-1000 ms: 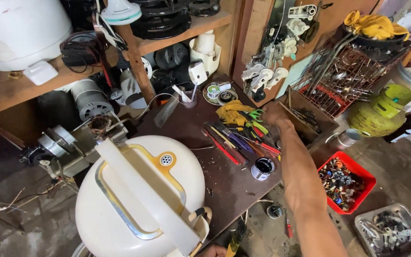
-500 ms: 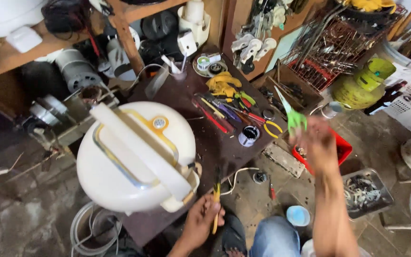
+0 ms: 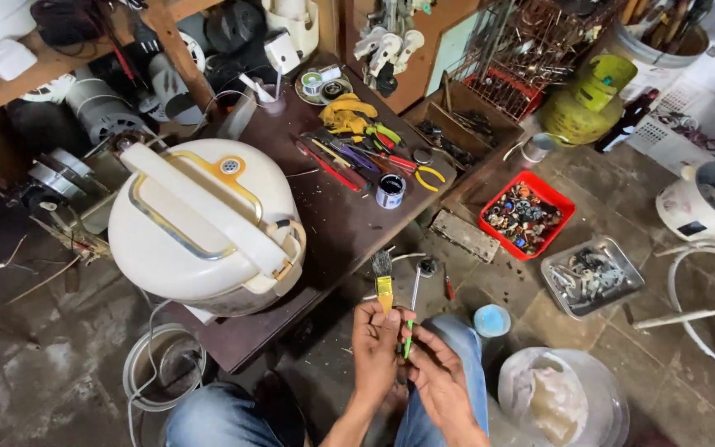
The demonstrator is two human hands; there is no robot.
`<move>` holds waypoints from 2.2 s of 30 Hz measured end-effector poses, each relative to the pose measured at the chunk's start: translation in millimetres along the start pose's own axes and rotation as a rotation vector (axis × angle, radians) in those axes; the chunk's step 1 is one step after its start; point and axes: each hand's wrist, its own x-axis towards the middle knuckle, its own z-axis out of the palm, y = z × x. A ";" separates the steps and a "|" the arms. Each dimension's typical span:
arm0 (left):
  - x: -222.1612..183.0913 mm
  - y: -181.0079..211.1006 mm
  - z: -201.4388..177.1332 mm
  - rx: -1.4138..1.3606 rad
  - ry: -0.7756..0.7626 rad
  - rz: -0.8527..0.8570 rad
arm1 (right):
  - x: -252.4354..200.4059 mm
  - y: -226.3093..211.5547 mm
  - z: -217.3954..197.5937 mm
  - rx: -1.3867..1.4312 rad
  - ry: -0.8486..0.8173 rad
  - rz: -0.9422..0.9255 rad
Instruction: Painting the exterior of a rice cooker with black paint using a paintbrush in a workshop.
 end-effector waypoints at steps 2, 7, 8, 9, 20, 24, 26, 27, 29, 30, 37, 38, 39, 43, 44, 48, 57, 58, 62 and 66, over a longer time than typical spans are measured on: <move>-6.1 1.7 3.7 -0.016 -0.019 0.011 | -11.5 -11.9 7.1 -0.053 0.003 -0.005; -13.3 8.7 11.0 -0.042 -0.047 -0.007 | -19.5 -20.9 7.7 -0.190 -0.035 -0.059; -13.3 9.1 11.8 -0.060 -0.068 0.022 | -23.8 -27.3 14.0 -0.264 -0.030 -0.087; -13.0 9.8 12.6 -0.077 -0.089 0.052 | -28.0 -33.8 20.4 -0.338 -0.025 -0.115; -6.6 35.8 -7.4 -0.386 -0.190 -0.245 | -17.9 -64.5 -0.8 -0.396 -0.119 -0.381; -12.3 45.9 -10.5 -0.499 -0.237 -0.407 | -14.3 -60.3 -5.0 -0.536 -0.159 -0.484; -16.8 47.1 -8.4 -0.484 -0.228 -0.401 | -14.9 -59.3 -5.8 -0.572 -0.142 -0.439; -18.9 48.1 -7.1 -0.469 -0.219 -0.393 | -15.0 -59.1 -5.8 -0.608 -0.127 -0.396; -23.2 51.1 -5.1 -0.364 -0.231 -0.334 | -7.7 -51.5 -10.7 -0.592 -0.131 -0.412; -25.3 52.8 -3.8 -0.260 -0.243 -0.274 | -4.3 -47.9 -13.3 -0.575 -0.135 -0.428; -31.0 49.0 -9.6 -0.101 -0.324 -0.113 | 25.4 -43.9 -33.9 -0.709 -0.229 -0.497; -31.6 51.1 -9.8 -0.037 -0.328 -0.077 | 26.9 -43.9 -33.6 -0.706 -0.246 -0.505; -32.2 53.0 -10.0 0.027 -0.331 -0.042 | 28.5 -43.9 -33.3 -0.703 -0.263 -0.513; -34.1 58.1 -10.2 0.124 -0.293 -0.052 | 28.3 -48.7 -25.6 -0.728 -0.319 -0.601; -34.3 58.1 -10.3 0.139 -0.285 -0.047 | 28.2 -50.0 -22.8 -0.739 -0.312 -0.612; -34.4 57.1 -10.9 0.144 -0.297 -0.064 | 34.1 -52.5 -25.5 -0.832 -0.276 -0.606; -34.3 51.4 -13.9 0.148 -0.298 -0.099 | 23.3 -72.5 -8.4 -0.860 -0.305 -0.644; -34.6 52.2 -13.6 0.149 -0.297 -0.100 | 23.7 -73.5 -8.0 -0.860 -0.305 -0.643; -34.8 56.9 -11.6 0.151 -0.305 -0.114 | 27.0 -77.4 -7.8 -0.891 -0.312 -0.749; -34.1 58.6 -11.1 0.178 -0.309 -0.093 | 29.8 -82.9 -4.8 -0.925 -0.328 -0.890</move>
